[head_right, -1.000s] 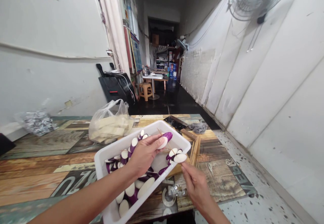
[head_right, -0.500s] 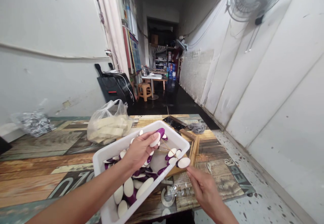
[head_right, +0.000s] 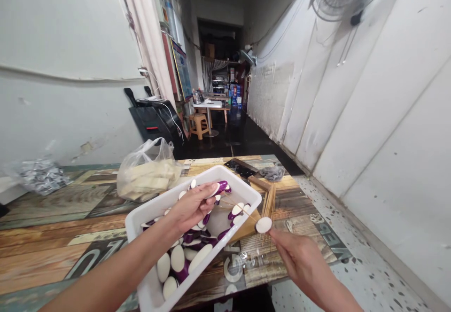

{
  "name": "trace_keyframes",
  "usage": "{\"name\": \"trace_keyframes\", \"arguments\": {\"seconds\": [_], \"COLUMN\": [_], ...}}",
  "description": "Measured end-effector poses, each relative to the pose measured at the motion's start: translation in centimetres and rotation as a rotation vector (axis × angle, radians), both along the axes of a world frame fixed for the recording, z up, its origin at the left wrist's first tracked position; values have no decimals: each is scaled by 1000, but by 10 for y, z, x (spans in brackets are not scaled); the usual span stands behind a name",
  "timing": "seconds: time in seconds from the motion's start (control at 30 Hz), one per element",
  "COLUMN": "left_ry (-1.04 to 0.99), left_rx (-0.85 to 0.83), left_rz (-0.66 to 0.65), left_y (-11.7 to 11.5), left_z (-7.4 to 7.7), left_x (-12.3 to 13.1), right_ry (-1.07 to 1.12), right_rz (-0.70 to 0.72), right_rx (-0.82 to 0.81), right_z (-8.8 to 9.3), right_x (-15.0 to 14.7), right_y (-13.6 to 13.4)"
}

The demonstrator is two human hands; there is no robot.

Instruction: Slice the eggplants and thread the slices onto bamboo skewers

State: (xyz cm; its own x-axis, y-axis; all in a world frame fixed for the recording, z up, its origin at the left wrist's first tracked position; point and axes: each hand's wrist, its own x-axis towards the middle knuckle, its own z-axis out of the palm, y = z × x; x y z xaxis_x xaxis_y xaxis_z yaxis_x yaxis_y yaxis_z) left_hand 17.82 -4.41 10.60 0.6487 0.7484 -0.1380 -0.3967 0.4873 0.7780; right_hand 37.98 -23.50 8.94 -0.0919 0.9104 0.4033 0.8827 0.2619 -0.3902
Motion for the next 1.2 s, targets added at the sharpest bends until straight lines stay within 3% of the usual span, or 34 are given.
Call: {"name": "trace_keyframes", "arguments": {"seconds": [0.47,0.9,1.2], "left_ry": [39,47,51], "left_rx": [-34,-51,-41], "left_rz": [73,74,78], "left_y": [1,1,0], "left_z": [-3,-3,-4], "left_x": [1,3,3], "right_ry": [-103,-72,-4], "right_rz": [-26,-12,-41], "right_rx": [-99,-91,-181], "right_z": [8,9,12], "right_x": [0,-4,-7], "right_y": [0,-1,-2]}}
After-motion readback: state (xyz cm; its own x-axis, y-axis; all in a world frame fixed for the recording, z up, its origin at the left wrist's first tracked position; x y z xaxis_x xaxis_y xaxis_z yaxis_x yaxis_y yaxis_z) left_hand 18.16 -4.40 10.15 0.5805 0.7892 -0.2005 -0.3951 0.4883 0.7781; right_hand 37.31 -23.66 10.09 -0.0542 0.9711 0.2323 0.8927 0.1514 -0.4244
